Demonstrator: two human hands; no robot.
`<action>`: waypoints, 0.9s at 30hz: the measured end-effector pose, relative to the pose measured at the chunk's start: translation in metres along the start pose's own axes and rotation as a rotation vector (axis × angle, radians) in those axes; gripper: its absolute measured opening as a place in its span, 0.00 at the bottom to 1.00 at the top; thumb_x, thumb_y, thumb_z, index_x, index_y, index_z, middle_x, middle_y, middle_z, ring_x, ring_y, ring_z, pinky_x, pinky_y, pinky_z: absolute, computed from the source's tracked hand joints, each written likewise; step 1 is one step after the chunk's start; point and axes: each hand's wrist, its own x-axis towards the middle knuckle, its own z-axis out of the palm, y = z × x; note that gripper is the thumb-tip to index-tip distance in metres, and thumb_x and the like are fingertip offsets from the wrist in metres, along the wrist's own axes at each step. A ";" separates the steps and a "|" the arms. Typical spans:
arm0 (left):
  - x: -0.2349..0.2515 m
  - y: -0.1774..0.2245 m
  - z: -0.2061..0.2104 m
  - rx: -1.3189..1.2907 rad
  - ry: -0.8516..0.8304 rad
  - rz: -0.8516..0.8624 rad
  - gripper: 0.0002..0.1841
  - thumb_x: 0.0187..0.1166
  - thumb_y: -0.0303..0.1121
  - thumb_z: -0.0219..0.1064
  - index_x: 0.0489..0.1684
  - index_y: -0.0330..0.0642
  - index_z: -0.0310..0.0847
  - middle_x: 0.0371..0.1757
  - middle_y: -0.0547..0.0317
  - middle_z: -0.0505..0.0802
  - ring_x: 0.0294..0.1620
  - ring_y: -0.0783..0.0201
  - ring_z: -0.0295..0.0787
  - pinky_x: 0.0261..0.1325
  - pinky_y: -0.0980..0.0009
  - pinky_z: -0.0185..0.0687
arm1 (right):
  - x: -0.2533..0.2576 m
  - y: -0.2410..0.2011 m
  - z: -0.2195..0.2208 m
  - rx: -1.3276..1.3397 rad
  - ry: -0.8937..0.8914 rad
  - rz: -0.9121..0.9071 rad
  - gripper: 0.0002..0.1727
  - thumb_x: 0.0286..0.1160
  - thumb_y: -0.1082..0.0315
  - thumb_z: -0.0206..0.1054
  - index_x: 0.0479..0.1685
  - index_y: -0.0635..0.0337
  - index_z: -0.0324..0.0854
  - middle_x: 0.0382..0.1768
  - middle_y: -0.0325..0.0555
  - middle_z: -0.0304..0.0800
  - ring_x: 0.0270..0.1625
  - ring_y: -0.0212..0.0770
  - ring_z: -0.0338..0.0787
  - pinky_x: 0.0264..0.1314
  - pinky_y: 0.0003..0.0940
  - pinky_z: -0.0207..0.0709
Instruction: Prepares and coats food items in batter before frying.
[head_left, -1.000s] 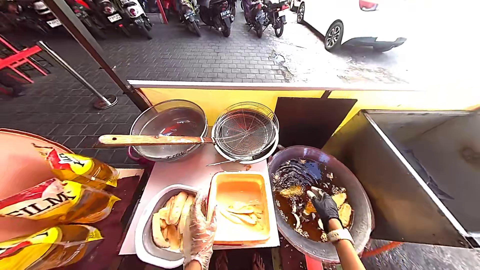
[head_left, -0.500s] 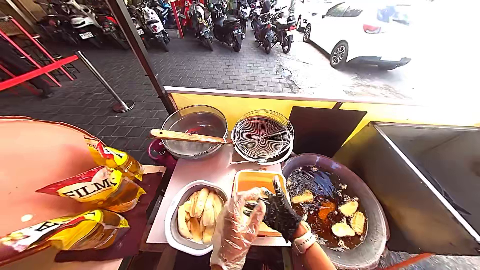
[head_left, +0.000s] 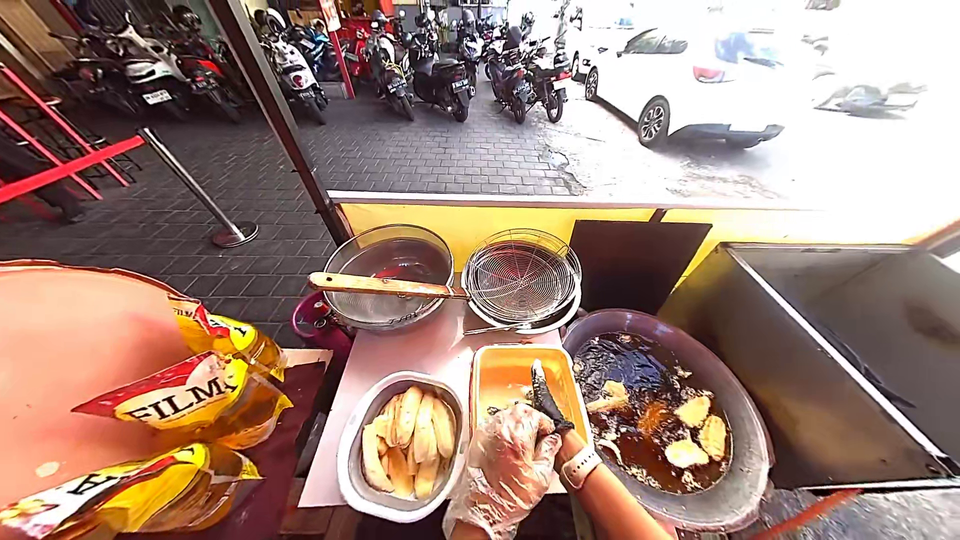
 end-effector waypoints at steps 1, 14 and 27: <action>0.001 0.003 0.001 -0.160 -0.006 -0.059 0.09 0.74 0.43 0.70 0.41 0.51 0.93 0.45 0.66 0.96 0.51 0.71 0.92 0.60 0.68 0.87 | -0.005 -0.005 0.001 0.032 0.043 0.008 0.16 0.81 0.72 0.63 0.60 0.73 0.84 0.54 0.54 0.92 0.61 0.36 0.87 0.71 0.31 0.76; -0.044 0.018 0.001 -1.262 -0.228 -0.169 0.09 0.78 0.22 0.63 0.49 0.37 0.87 0.38 0.69 0.92 0.39 0.78 0.86 0.46 0.77 0.84 | -0.030 -0.057 -0.021 0.682 0.206 0.110 0.27 0.94 0.75 0.36 0.91 0.68 0.50 0.88 0.63 0.61 0.85 0.45 0.69 0.83 0.38 0.65; -0.041 0.007 -0.001 -0.807 -0.323 -0.116 0.09 0.78 0.27 0.66 0.50 0.34 0.88 0.40 0.59 0.94 0.42 0.71 0.91 0.52 0.69 0.89 | 0.047 0.006 0.035 1.040 0.467 0.133 0.36 0.96 0.51 0.45 0.94 0.61 0.41 0.76 0.70 0.74 0.66 0.56 0.88 0.63 0.49 0.85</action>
